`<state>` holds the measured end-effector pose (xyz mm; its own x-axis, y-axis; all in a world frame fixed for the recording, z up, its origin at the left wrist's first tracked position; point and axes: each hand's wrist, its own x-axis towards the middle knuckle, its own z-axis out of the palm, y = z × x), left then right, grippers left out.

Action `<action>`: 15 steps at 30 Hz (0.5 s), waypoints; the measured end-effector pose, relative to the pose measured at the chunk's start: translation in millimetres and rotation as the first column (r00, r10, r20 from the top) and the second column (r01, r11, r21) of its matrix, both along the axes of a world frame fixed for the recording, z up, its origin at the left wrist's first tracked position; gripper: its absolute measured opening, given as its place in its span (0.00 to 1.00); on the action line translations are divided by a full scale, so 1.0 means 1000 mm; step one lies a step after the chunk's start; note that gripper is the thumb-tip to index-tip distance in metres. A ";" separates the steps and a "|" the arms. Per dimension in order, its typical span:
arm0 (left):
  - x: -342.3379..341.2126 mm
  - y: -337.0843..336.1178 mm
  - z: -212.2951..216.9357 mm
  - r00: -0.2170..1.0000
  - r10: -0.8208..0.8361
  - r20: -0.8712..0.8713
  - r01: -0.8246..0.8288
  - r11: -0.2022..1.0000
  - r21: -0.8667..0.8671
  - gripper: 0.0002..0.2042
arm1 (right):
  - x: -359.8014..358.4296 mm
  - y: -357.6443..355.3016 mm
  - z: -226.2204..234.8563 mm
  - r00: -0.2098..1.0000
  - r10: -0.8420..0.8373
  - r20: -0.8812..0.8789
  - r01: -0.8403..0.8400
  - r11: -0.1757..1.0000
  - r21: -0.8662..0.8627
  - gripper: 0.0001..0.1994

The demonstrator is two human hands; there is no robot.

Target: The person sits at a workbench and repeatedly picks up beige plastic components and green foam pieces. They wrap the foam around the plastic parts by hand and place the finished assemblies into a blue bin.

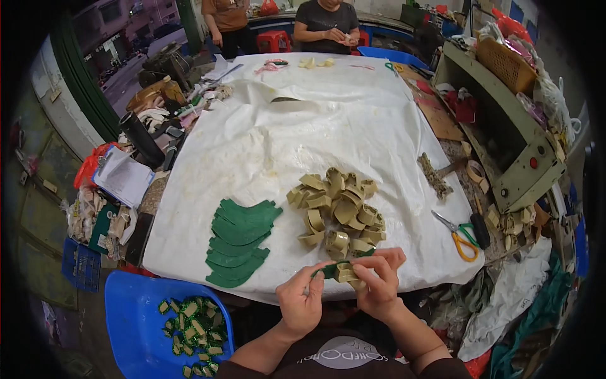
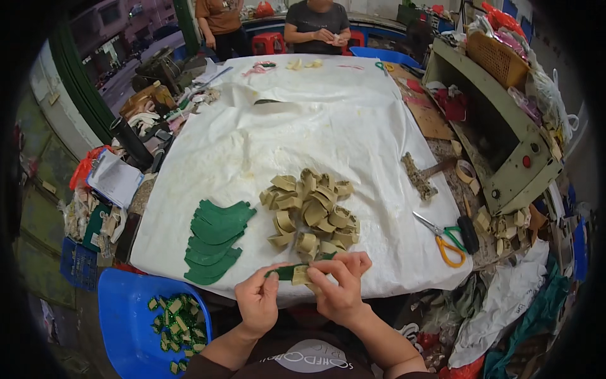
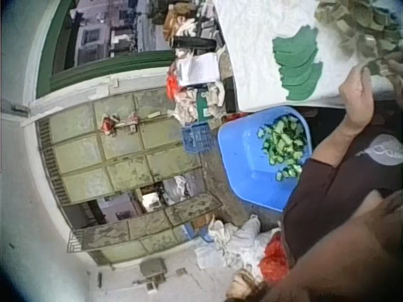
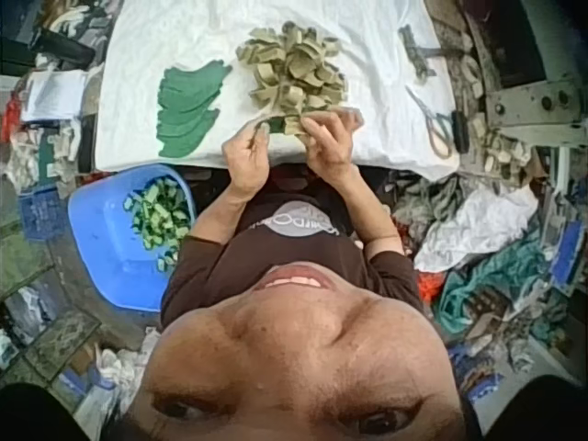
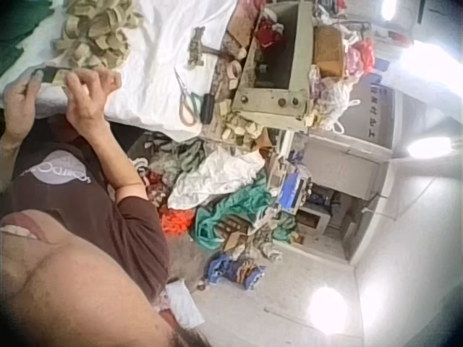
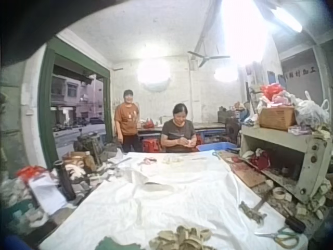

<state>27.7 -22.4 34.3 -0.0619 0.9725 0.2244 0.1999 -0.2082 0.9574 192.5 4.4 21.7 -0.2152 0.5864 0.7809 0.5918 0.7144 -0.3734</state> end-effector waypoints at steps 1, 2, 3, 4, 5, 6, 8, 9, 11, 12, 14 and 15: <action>0.000 0.000 -0.004 1.000 0.014 -0.011 -0.014 0.999 0.032 0.10 | -0.001 -0.004 0.008 0.996 -0.009 0.094 0.015 0.998 -0.062 0.17; 0.002 0.001 -0.010 0.999 0.027 -0.022 -0.026 0.998 0.063 0.09 | -0.001 -0.008 0.018 0.982 -0.014 0.187 0.038 0.992 -0.122 0.17; 0.003 0.001 -0.014 0.999 0.039 -0.031 -0.036 0.995 0.097 0.08 | -0.002 -0.011 0.024 0.960 -0.017 0.280 0.069 0.982 -0.177 0.18; 0.005 -0.003 -0.008 0.997 0.036 -0.069 -0.033 0.998 0.048 0.08 | -0.001 -0.011 0.023 0.945 0.007 0.328 0.066 0.975 -0.211 0.20; 0.006 -0.004 -0.010 0.996 0.034 -0.085 -0.028 0.997 0.070 0.08 | -0.001 -0.012 0.022 0.940 0.015 0.340 0.067 0.971 -0.228 0.20; 0.007 -0.007 -0.013 0.994 0.030 -0.102 -0.022 0.996 0.085 0.09 | -0.001 -0.014 0.021 0.935 0.026 0.352 0.068 0.965 -0.251 0.20; 0.008 -0.006 -0.012 0.989 0.015 -0.150 0.006 0.991 0.136 0.10 | 0.000 -0.014 0.019 0.933 0.051 0.357 0.056 0.957 -0.283 0.20; 0.009 -0.006 -0.011 0.981 0.034 -0.193 0.003 0.982 0.189 0.10 | 0.001 -0.013 0.019 0.935 0.053 0.351 0.050 0.959 -0.279 0.20; 0.014 -0.005 -0.014 0.964 0.063 -0.259 0.015 0.958 0.288 0.10 | 0.002 -0.014 0.022 0.935 0.046 0.353 0.057 0.960 -0.274 0.19; 0.015 -0.003 -0.014 0.966 0.050 -0.254 0.030 0.953 0.303 0.11 | 0.004 -0.013 0.021 0.941 0.043 0.336 0.058 0.957 -0.283 0.19; 0.014 -0.004 -0.014 0.951 0.091 -0.296 0.018 0.938 0.345 0.12 | 0.005 -0.004 0.008 0.963 0.094 0.252 -0.019 0.957 -0.288 0.19; 0.014 -0.005 -0.014 0.975 0.042 -0.220 0.025 0.956 0.293 0.13 | 0.008 -0.004 0.007 0.977 0.105 0.186 -0.046 0.954 -0.297 0.19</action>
